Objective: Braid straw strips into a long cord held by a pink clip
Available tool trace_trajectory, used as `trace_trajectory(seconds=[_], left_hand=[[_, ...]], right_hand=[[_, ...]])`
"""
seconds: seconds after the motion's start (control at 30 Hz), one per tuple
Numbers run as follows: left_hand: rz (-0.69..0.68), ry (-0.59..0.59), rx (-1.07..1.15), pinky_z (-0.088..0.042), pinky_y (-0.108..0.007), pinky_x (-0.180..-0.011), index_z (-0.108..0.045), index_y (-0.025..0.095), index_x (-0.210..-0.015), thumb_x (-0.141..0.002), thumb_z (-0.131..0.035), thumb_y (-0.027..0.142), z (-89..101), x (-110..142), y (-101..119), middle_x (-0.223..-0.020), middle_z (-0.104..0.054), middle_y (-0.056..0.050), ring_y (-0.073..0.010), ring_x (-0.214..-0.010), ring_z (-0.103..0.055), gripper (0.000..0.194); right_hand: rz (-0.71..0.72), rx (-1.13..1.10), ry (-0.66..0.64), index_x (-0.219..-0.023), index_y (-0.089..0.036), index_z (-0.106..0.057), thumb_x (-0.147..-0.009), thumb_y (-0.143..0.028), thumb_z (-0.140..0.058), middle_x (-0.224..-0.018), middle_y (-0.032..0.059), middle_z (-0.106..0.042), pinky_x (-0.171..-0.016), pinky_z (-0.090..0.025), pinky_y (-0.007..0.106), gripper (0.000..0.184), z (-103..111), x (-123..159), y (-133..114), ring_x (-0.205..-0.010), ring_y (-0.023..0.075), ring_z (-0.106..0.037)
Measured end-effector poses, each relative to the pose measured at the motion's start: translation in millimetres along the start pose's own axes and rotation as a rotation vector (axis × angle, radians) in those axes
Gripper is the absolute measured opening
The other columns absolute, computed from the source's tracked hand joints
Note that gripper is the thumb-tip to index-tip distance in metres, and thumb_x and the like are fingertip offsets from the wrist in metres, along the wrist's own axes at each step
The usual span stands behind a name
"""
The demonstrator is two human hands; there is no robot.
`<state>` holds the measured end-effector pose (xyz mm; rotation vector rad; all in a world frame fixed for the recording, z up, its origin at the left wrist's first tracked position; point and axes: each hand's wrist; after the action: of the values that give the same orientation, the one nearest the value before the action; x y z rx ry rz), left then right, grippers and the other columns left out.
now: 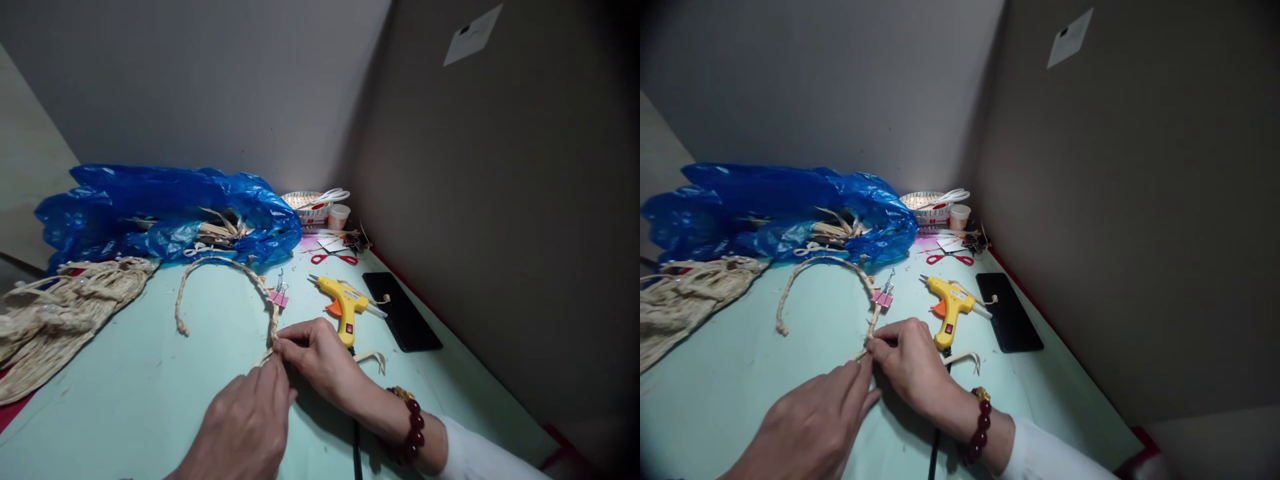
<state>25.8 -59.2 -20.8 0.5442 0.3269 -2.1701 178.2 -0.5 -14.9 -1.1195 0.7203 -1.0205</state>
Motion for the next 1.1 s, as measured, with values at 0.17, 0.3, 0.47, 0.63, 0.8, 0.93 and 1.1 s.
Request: trace_trajectory(seconds=[0.17,0.3,0.47,0.63,0.8,0.93,1.1], left_hand=[[0.446,-0.156,0.511,-0.048,-0.034,-0.071,-0.065,0.021,-0.083,-0.097,-0.04,0.034,21.2,-18.9,-34.5,-0.08,-0.066,-0.003,-0.0217,-0.078,-0.065,0.032],[0.727,-0.378,1.313,-0.051,-0.031,-0.065,-0.058,0.019,-0.096,-0.087,-0.053,0.04,10.4,-35.7,-43.1,-0.073,-0.066,0.0,-0.0174,-0.065,-0.064,0.024],[0.944,-0.358,1.662,-0.016,-0.012,-0.036,-0.051,0.019,-0.085,-0.08,-0.066,0.037,-2.8,-38.0,-33.1,-0.061,-0.048,0.01,-0.0006,-0.04,-0.023,0.024],[0.94,-0.381,1.509,-0.012,-0.016,-0.035,-0.05,0.02,-0.083,-0.082,-0.061,0.04,-1.9,-35.6,-32.1,-0.053,-0.038,0.013,-0.0029,-0.039,-0.017,0.023],[0.936,-0.393,1.268,-0.013,-0.018,-0.036,-0.052,0.02,-0.081,-0.078,-0.06,0.037,-4.4,-37.5,-31.2,-0.047,-0.039,0.012,-0.0058,-0.039,-0.022,0.019],[0.9,-0.401,1.124,-0.016,-0.021,-0.04,-0.053,0.02,-0.066,-0.079,-0.055,0.036,-7.7,-36.4,-31.8,-0.047,-0.04,0.01,-0.0074,-0.04,-0.026,0.021],[0.858,-0.316,1.011,-0.024,-0.024,-0.05,-0.05,0.02,-0.056,-0.077,-0.057,0.033,-8.5,-34.6,-29.7,-0.048,-0.04,0.007,-0.0119,-0.05,-0.035,0.025]], right_hand=[[-0.045,-0.123,-0.036,-0.068,-0.014,-0.063,-0.09,-0.028,-0.051,-0.05,-0.0058,-0.037,-0.048,-0.023,0.023,0.029,3.9,2.8,-4.9,-0.049,0.0086,-0.029],[0.062,-0.184,-0.087,-0.071,-0.014,-0.065,-0.092,-0.02,-0.045,-0.055,-0.0042,-0.05,-0.057,-0.033,0.02,0.03,4.5,6.7,-8.7,-0.052,0.0088,-0.038],[0.166,-0.014,-0.051,-0.075,-0.015,-0.066,-0.093,-0.016,-0.043,-0.071,0.0003,-0.064,-0.07,-0.039,0.022,0.029,6.0,10.0,-10.5,-0.073,0.0136,-0.054],[0.148,0.224,-0.074,-0.078,-0.015,-0.063,-0.094,-0.014,-0.042,-0.078,0.0032,-0.068,-0.064,-0.036,0.022,0.026,7.4,14.2,-14.0,-0.068,0.0121,-0.053],[0.194,0.564,-0.021,-0.07,-0.017,-0.053,-0.096,-0.017,-0.043,-0.065,-0.0002,-0.061,-0.056,-0.028,0.023,0.028,10.6,19.9,-16.4,-0.056,0.01,-0.042],[0.216,0.833,0.037,-0.07,-0.018,-0.049,-0.097,-0.023,-0.043,-0.062,0.0005,-0.058,-0.052,-0.021,0.028,0.028,9.3,25.0,-12.7,-0.05,0.0116,-0.035],[0.373,1.091,0.074,-0.08,-0.018,-0.051,-0.086,-0.013,-0.05,-0.069,0.0022,-0.059,-0.05,-0.013,0.033,0.008,-0.3,35.4,-16.3,-0.053,0.0164,-0.044]])
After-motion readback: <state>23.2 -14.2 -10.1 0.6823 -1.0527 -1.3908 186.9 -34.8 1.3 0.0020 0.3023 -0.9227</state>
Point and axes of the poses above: each hand's wrist, its own x-axis away from the middle knuckle, its own z-axis out of the back of the hand, y = z × x
